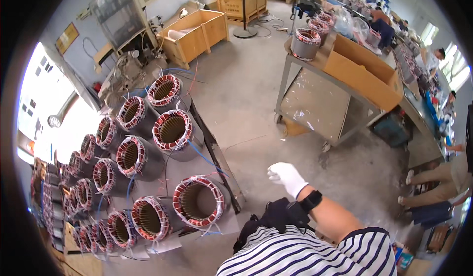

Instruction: The person, using a tool and by hand, connects wires to multiple metal stators arranged on a table. The person handles bundles of blue wires, threading and securing them to the copper coils of each stator in sequence.

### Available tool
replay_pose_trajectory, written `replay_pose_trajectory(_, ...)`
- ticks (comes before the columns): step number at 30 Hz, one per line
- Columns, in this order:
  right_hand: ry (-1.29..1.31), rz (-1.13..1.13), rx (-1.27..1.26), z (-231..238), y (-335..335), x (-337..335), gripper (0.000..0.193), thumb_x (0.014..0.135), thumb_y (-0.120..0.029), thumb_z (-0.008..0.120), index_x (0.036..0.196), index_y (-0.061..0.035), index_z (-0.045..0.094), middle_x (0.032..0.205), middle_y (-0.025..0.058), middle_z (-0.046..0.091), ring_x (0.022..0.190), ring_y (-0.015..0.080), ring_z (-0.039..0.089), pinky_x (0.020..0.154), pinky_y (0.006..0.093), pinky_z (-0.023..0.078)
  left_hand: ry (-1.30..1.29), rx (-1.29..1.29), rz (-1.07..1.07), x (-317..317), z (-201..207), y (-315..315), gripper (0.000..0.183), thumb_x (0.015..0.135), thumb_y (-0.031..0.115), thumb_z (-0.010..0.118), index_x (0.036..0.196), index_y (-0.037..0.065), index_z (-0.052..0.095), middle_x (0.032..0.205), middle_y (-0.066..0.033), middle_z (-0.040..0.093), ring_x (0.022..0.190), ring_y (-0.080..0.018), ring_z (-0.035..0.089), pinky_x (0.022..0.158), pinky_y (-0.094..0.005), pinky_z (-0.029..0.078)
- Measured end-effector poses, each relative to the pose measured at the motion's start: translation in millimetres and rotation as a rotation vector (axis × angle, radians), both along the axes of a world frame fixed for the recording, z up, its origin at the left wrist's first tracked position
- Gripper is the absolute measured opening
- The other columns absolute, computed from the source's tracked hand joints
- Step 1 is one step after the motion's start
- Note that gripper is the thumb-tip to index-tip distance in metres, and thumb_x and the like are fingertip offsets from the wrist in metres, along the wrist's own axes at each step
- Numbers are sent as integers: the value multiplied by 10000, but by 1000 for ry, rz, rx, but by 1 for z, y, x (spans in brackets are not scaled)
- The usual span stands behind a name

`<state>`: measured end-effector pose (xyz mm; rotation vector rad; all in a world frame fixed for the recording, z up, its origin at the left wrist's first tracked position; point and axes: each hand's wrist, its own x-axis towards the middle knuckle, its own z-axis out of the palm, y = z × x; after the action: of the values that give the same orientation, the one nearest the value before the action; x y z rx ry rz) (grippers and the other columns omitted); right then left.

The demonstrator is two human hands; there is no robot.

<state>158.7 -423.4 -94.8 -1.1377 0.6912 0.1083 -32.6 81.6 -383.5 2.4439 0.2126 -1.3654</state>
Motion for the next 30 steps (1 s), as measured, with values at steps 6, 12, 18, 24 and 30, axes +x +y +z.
replay_pose_trajectory(6,36,222,91,-1,-53,47,218,892,-177,561,993,4,630,889,77,660,774,180,629,698,301,501,7,79,157,-13,25,-79,336,786,358,605,772,27,662,724,-176,653,663,-310,642,568,-421,474)
replay_pose_trajectory(12,-30,378,78,11,-184,82,245,897,-211,579,1020,-1,610,879,86,646,747,160,621,652,269,503,44,191,350,-36,102,-240,281,771,300,642,768,23,688,716,-144,672,653,-270,656,571,-395,486)
replay_pose_trajectory(18,43,256,45,13,-341,109,261,914,-247,546,1020,-16,608,907,112,662,719,169,632,631,260,502,91,-62,594,80,123,-374,212,789,190,581,767,0,673,673,-138,652,597,-235,629,558,-379,479)
replay_pose_trajectory(24,-54,307,5,31,-393,167,217,925,-189,520,1001,-11,619,869,78,656,716,127,612,632,238,491,-283,-207,397,258,158,-506,194,760,173,536,805,5,623,712,-200,623,676,-359,611,646,-447,481)
replay_pose_trajectory(30,-107,243,-265,54,-419,233,203,924,-149,519,1018,0,619,850,51,642,699,82,575,610,204,458,-591,-515,84,476,203,-668,211,872,192,500,908,10,601,830,-260,609,825,-433,586,725,-485,461)
